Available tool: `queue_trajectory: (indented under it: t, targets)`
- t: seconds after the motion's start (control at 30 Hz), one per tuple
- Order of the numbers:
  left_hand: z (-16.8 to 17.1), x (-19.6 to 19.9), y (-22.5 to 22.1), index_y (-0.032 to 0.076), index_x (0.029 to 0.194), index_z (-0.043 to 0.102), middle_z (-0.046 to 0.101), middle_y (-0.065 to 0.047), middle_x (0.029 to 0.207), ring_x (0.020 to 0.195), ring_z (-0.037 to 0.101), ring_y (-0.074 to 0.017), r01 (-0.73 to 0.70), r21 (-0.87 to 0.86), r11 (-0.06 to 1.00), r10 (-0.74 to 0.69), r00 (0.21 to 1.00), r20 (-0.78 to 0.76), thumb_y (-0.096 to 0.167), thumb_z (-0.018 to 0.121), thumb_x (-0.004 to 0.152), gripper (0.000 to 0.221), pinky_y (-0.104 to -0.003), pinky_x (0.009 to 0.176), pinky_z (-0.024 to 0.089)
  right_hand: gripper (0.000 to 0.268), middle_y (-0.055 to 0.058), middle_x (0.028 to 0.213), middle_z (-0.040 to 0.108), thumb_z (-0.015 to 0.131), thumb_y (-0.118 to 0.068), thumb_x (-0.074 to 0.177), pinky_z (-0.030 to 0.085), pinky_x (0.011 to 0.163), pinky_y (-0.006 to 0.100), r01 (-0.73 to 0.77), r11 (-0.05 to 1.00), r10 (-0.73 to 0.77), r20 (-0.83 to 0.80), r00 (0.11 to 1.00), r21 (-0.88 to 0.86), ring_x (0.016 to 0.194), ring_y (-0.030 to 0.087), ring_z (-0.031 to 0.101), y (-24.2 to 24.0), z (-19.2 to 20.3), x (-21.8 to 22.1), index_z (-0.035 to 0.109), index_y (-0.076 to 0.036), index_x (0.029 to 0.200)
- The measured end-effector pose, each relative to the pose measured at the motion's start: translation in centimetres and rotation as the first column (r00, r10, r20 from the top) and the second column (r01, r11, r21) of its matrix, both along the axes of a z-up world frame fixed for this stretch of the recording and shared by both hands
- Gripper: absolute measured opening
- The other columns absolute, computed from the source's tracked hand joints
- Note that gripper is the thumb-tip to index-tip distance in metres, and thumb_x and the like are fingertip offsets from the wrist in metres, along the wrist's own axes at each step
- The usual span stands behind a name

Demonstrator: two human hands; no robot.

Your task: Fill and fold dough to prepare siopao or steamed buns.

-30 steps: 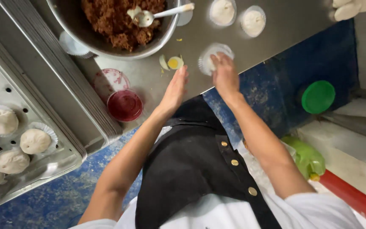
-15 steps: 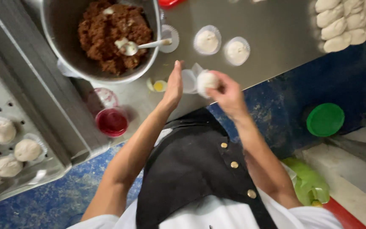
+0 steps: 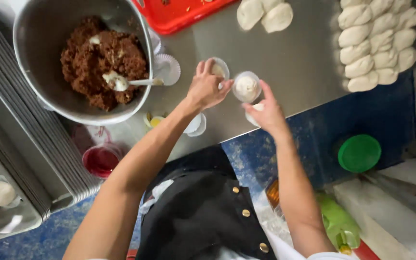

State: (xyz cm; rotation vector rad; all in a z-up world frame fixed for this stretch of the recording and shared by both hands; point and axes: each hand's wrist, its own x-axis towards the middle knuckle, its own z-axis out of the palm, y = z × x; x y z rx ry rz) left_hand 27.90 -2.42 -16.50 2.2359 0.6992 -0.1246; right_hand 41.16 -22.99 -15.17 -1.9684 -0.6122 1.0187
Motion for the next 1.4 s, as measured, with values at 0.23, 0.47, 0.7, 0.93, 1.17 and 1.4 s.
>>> queue_trajectory:
  t: [0.23,0.47,0.7,0.93,1.17,1.4]
  targets:
    - [-2.2,-4.7,-0.6,0.008,0.104,0.078,0.072,-0.018,0.112,0.103,0.066,-0.0278,-0.353,-0.531,0.77,0.424,0.906,0.012,0.055,0.058,0.096,0.052,-0.042,0.091,0.055,0.081,0.027,0.106,0.073,0.085,-0.034,0.086,0.055,0.085,0.051,-0.135,0.924,0.288,0.419,0.861,-0.358,0.102,0.044,0.07,3.7,-0.5,-1.9,0.043,-0.015,0.152]
    - [9.9,-19.9,0.1,0.006,0.114,0.076,0.063,-0.011,0.125,0.104,0.062,-0.0254,-0.054,-0.998,-0.038,0.611,0.789,-0.066,0.062,0.045,0.102,0.065,-0.041,0.088,0.052,0.038,0.002,0.122,0.069,0.065,-0.022,0.102,0.06,0.088,0.041,0.264,0.964,-0.239,-0.502,0.831,-0.023,0.106,0.019,0.069,3.0,-2.5,0.7,0.059,-0.019,0.14]
    - [13.6,-43.3,9.6,0.006,0.121,0.069,0.064,-0.012,0.138,0.126,0.062,-0.0247,0.146,-0.975,0.164,0.854,0.473,0.215,0.052,0.052,0.102,0.053,-0.043,0.109,0.051,0.029,0.004,0.133,0.064,0.059,-0.023,0.117,0.057,0.1,0.046,0.235,0.948,-0.056,-0.614,0.788,0.215,0.118,0.022,0.068,6.5,5.8,-6.1,0.051,-0.016,0.143]
    - [13.3,-67.9,25.1,0.008,0.109,0.078,0.073,-0.009,0.1,0.094,0.067,-0.0229,-0.818,-0.344,0.461,0.877,0.361,0.316,0.051,0.043,0.106,0.056,-0.035,0.083,0.053,0.065,0.015,0.134,0.065,0.067,-0.012,0.089,0.055,0.092,0.039,-0.488,0.87,0.493,-0.14,0.858,0.071,0.114,0.025,0.066,25.4,15.1,-29.2,0.052,-0.008,0.152]
    - [3.5,-74.3,32.7,0.007,0.093,0.08,0.07,-0.025,0.105,0.117,0.056,-0.048,-0.913,0.195,0.357,0.896,0.394,0.204,0.049,0.054,0.103,0.05,-0.048,0.104,0.042,0.063,0.017,0.121,0.072,0.077,-0.035,0.09,0.054,0.09,0.045,-0.975,0.224,0.855,0.478,0.201,0.009,0.108,0.035,0.07,45.7,17.7,-56.3,0.056,-0.013,0.146]
    - [8.4,-76.1,21.5,0.011,0.106,0.081,0.044,-0.031,0.154,0.141,0.043,-0.0463,-0.96,0.119,0.252,0.887,0.278,0.368,0.046,0.06,0.103,0.041,-0.048,0.118,0.033,0.062,0.017,0.117,0.073,0.076,-0.035,0.094,0.053,0.09,0.049,-0.965,0.14,0.764,0.645,-0.037,-0.222,0.108,0.04,0.068,50.6,9.4,-65.8,0.053,-0.019,0.149]
